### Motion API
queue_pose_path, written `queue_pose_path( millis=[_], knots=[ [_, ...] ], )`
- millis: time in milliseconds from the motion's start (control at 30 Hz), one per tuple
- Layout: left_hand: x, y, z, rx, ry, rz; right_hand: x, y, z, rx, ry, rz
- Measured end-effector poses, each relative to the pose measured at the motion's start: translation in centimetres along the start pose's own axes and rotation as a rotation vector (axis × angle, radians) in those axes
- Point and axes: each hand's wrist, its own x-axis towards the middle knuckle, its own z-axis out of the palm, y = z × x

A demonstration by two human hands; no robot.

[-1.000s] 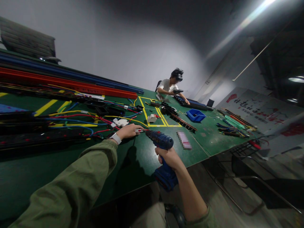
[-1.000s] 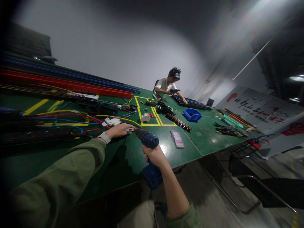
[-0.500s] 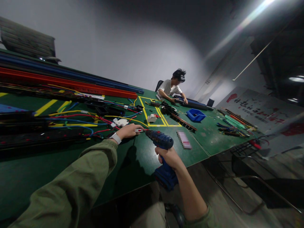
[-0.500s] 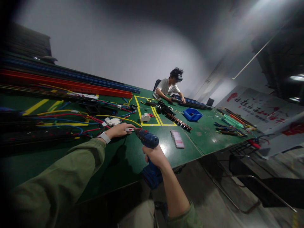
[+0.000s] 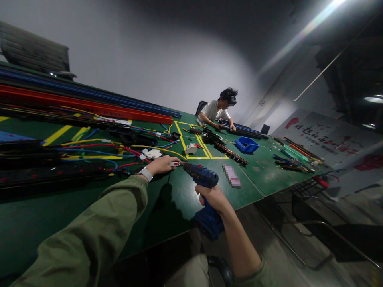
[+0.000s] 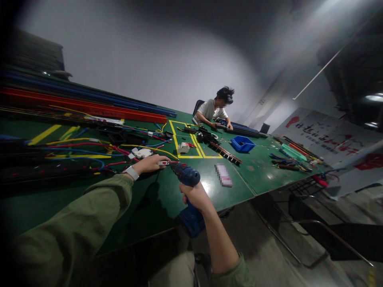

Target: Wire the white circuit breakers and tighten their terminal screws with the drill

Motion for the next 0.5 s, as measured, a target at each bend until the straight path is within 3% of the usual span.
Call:
queue_pose_path(
  millis=[500],
  knots=[
    [-0.09, 0.28, -0.16, 0.013, 0.001, 0.012, 0.20, 0.37, -0.04, -0.005, 0.002, -0.021]
  ],
)
